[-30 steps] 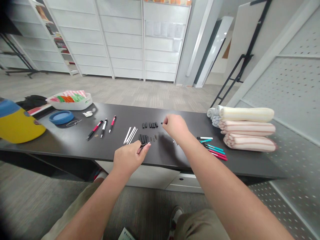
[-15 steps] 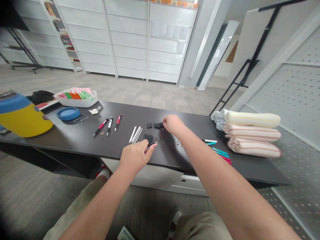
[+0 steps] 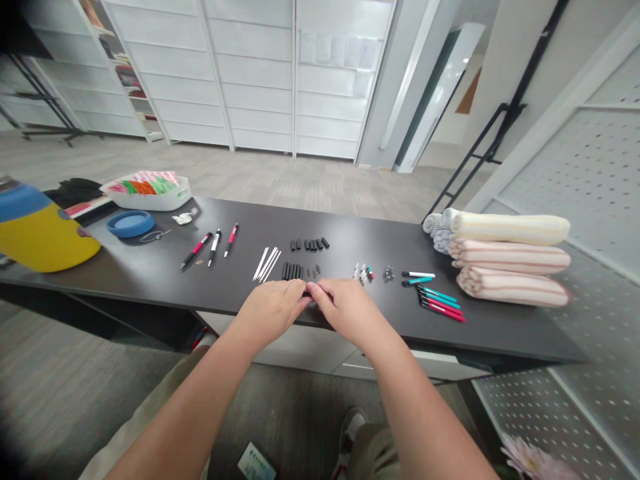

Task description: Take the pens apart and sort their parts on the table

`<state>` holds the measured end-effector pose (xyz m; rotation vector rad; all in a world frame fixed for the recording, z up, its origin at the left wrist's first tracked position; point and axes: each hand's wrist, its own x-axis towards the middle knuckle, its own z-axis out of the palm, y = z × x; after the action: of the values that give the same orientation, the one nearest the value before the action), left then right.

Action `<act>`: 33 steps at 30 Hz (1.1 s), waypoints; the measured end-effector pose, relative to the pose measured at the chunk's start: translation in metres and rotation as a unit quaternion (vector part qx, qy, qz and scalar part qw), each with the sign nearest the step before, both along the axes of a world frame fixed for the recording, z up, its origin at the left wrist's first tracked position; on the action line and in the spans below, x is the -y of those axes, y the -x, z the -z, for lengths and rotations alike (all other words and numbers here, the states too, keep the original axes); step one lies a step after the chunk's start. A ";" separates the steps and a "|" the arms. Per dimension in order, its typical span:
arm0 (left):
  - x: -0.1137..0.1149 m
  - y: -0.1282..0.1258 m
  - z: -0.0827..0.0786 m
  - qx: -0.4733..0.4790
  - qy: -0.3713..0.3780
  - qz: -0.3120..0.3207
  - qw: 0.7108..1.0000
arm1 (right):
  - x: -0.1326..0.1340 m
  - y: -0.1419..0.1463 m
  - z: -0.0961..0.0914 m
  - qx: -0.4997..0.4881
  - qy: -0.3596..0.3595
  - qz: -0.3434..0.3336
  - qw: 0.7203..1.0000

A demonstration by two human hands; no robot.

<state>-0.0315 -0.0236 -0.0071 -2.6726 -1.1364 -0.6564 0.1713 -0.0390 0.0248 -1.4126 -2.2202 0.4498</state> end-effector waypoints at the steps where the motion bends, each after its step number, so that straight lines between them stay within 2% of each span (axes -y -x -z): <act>1: -0.001 0.000 0.000 0.005 0.001 0.010 1.000 | 0.000 -0.002 0.005 -0.019 0.007 0.007 1.000; 5: -0.003 0.002 0.002 0.008 -0.005 0.031 0.999 | -0.002 -0.012 0.015 -0.068 0.003 0.039 0.997; 9: -0.005 0.003 0.001 -0.021 0.018 0.029 0.999 | -0.001 -0.017 0.016 -0.085 0.002 0.025 0.996; 16: -0.006 0.003 -0.005 -0.033 0.040 0.011 0.999 | 0.000 -0.020 0.022 -0.172 0.065 0.049 0.982; 18: -0.005 0.004 -0.005 -0.034 0.033 0.010 0.999 | -0.001 -0.020 0.021 -0.173 0.063 0.056 0.981; 23: -0.005 0.004 -0.004 -0.043 0.024 0.012 0.999 | -0.002 -0.018 0.012 -0.115 0.050 0.016 0.992; 27: -0.006 0.005 -0.004 -0.048 0.036 0.016 0.998 | -0.001 -0.019 0.013 -0.136 0.041 0.000 0.990; 30: -0.006 0.005 -0.005 -0.049 0.043 0.015 0.998 | -0.002 -0.020 0.016 -0.163 0.043 0.013 0.986; 33: -0.006 0.004 -0.007 -0.046 0.042 0.009 0.998 | -0.002 -0.019 0.017 -0.148 0.053 0.027 0.987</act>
<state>-0.0358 -0.0176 -0.0004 -2.7544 -1.1432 -0.4928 0.1904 -0.0367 0.0082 -1.3568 -1.9400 0.7191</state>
